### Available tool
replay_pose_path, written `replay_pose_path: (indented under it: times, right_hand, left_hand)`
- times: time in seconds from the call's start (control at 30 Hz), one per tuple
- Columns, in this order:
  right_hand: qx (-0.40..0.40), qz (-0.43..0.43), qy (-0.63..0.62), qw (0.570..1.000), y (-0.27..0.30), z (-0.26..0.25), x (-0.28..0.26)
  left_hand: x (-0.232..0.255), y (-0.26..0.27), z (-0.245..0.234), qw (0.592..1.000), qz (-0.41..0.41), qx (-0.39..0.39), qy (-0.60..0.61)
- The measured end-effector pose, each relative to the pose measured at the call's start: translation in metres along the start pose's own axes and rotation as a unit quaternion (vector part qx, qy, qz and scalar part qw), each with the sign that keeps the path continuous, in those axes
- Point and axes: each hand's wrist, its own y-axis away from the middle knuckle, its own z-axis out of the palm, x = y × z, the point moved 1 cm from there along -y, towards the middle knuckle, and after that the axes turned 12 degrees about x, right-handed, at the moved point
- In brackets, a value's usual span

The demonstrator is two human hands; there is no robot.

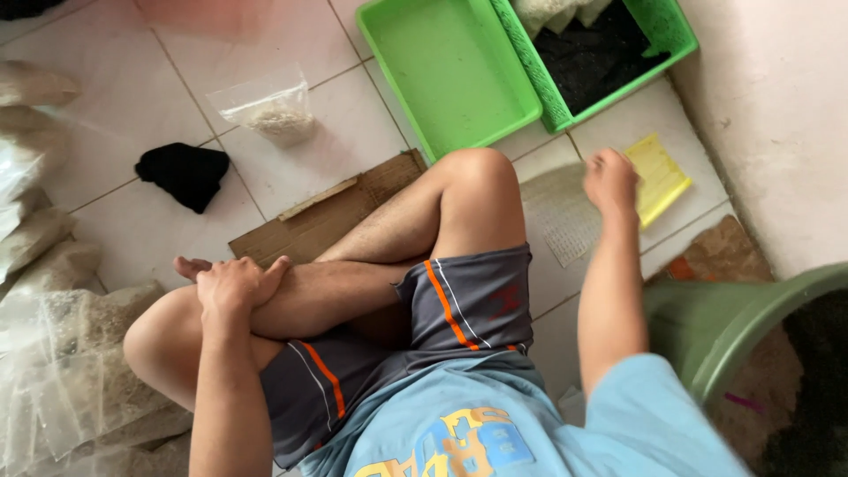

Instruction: The person seals small plastic bags containing grain by applying a small sticker to the opening of each bag.

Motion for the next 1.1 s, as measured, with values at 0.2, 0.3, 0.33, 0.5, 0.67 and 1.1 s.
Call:
replay_pose_path:
  times: [0.2, 0.3, 0.33, 0.5, 0.67, 1.1]
  right_hand:
    - [0.183, -0.081, -0.039, 0.979, 0.035, -0.177, -0.109]
    - [0.135, -0.094, -0.258, 0.952, 0.033, -0.232, -0.152]
    - [0.163, -0.127, -0.246, 0.947, 0.032, -0.251, -0.173]
    - [0.053, -0.102, -0.314, 0.942, 0.033, -0.295, -0.228]
    - [-0.036, -0.100, -0.434, 0.895, 0.041, -0.314, -0.269]
    - [-0.170, -0.137, -0.537, 0.815, 0.062, -0.134, -0.310]
  left_hand:
    - [-0.003, 0.001, 0.007, 0.978, 0.089, 0.156, 0.103]
    - [-0.005, -0.013, 0.024, 0.930, 0.141, 0.255, 0.223]
    - [-0.005, -0.013, 0.023, 0.914, 0.161, 0.272, 0.255]
    - [-0.008, 0.014, 0.008, 0.828, 0.208, 0.332, 0.401]
    - [-0.013, 0.067, -0.036, 0.668, 0.204, 0.339, 0.630]
    - [0.067, -0.007, 0.040, 0.369, 0.124, -0.060, 0.919]
